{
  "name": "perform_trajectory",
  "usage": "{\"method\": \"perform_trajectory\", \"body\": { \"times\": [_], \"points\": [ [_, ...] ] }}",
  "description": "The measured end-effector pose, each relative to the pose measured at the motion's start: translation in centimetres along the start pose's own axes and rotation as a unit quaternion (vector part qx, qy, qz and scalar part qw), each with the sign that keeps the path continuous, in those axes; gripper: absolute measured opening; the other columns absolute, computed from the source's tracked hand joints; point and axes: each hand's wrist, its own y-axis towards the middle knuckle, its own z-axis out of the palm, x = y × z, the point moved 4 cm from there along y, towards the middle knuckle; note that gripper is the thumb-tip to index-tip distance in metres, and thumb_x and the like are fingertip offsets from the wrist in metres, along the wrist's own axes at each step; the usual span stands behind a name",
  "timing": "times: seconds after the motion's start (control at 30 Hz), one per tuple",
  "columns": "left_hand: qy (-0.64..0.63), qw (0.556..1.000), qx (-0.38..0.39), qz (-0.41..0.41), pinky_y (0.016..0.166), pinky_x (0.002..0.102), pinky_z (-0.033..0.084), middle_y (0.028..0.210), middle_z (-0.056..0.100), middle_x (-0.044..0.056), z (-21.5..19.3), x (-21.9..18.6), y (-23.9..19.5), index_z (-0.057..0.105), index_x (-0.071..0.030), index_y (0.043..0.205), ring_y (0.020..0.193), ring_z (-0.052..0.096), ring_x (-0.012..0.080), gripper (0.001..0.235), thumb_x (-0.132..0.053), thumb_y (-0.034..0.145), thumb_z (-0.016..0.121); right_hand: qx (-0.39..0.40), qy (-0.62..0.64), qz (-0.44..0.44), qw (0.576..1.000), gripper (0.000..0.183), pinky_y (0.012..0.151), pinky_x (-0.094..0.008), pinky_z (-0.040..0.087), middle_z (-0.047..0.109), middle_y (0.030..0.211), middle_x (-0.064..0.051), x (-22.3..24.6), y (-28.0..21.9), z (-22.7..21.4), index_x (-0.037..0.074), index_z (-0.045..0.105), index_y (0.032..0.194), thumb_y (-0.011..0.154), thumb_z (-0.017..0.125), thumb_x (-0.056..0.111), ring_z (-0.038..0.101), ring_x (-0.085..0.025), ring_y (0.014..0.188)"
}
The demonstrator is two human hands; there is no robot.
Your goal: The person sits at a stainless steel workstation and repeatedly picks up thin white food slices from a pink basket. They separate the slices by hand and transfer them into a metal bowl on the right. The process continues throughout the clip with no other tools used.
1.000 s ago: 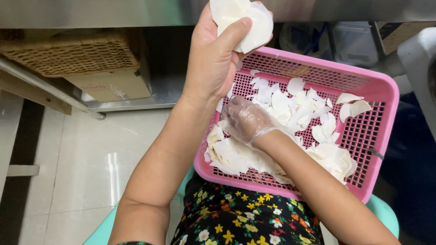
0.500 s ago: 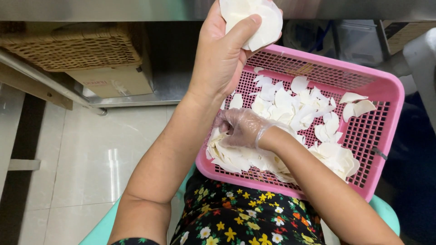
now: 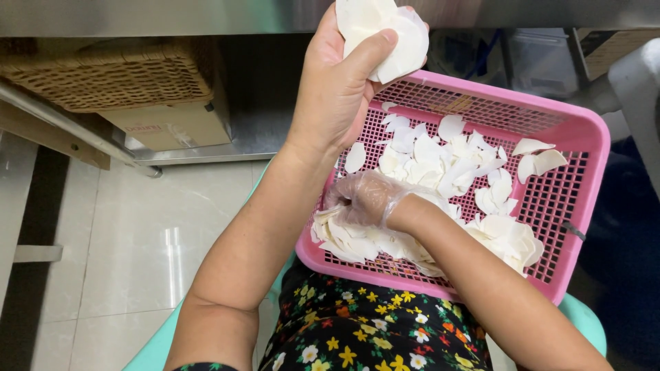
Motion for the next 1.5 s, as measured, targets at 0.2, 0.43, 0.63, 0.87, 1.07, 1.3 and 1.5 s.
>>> {"method": "perform_trajectory", "body": {
  "times": [0.2,0.43,0.63,0.87,1.07,1.3,1.5],
  "points": [
    [0.028,0.998,-0.012,-0.055,0.084,0.041,0.063,0.121,0.072,0.026,0.5,0.0,-0.1,0.058,-0.003,0.131,0.107,0.072,0.0318,0.042,0.003,0.090,0.068,-0.033,0.211,0.183,0.960,0.022,0.069,-0.023,0.056,0.072,0.081,0.004,0.0,-4.3,-5.5,0.017,0.079,0.103,0.083,0.085,0.014,0.064,-0.008,0.073],
    [0.055,0.993,0.023,-0.106,0.088,0.046,0.065,0.119,0.071,0.026,0.9,2.5,-1.0,0.056,-0.005,0.124,0.113,0.072,0.0341,0.041,-0.004,0.086,0.073,-0.283,0.348,0.285,0.847,0.027,0.060,-0.024,0.040,0.051,0.076,0.006,-6.9,-11.2,-8.3,0.016,0.066,0.082,0.076,0.091,0.011,0.045,-0.008,0.067],
    [0.111,0.979,0.024,-0.172,0.083,0.054,0.066,0.121,0.072,0.022,-1.1,6.8,-1.5,0.055,-0.005,0.133,0.109,0.073,0.0350,0.043,0.000,0.092,0.069,-0.360,0.383,0.249,0.814,0.011,0.061,-0.022,0.054,0.069,0.075,-0.001,-9.9,-14.4,-9.2,0.013,0.076,0.088,0.081,0.082,0.007,0.064,-0.010,0.066],
    [0.174,0.954,0.012,-0.244,0.082,0.049,0.065,0.121,0.071,0.021,-1.7,8.9,-3.1,0.053,-0.005,0.137,0.107,0.073,0.0337,0.046,0.002,0.092,0.061,-0.383,0.395,0.238,0.800,0.017,0.073,-0.023,0.057,0.074,0.089,0.001,-12.8,-15.4,-8.5,0.016,0.077,0.098,0.083,0.081,0.010,0.066,-0.008,0.078],
    [0.167,0.944,-0.017,-0.282,0.083,0.052,0.063,0.119,0.071,0.025,-2.2,10.1,-3.9,0.052,-0.004,0.139,0.105,0.073,0.0359,0.048,0.002,0.091,0.059,-0.441,0.501,0.223,0.710,0.010,0.072,-0.028,0.062,0.073,0.089,-0.003,-9.4,-15.1,-9.4,0.013,0.075,0.097,0.087,0.075,0.010,0.070,-0.014,0.076],
    [0.129,0.942,-0.024,-0.310,0.079,0.052,0.064,0.113,0.073,0.018,-0.7,10.6,-5.5,0.059,-0.004,0.133,0.098,0.074,0.0290,0.052,-0.009,0.085,0.079,-0.451,0.513,0.208,0.700,0.016,0.078,-0.034,0.065,0.073,0.094,-0.008,-6.4,-13.1,-9.8,0.007,0.074,0.105,0.090,0.076,0.011,0.073,-0.020,0.081],
    [0.144,0.940,-0.070,-0.303,0.073,0.056,0.064,0.112,0.069,0.022,-3.5,12.2,-4.6,0.060,-0.006,0.134,0.098,0.073,0.0391,0.050,0.003,0.085,0.069,-0.478,0.656,0.135,0.568,0.016,0.062,-0.025,0.064,0.075,0.096,-0.011,-8.2,-12.4,-8.4,0.006,0.067,0.106,0.090,0.069,0.004,0.076,-0.020,0.080]
  ]
}}
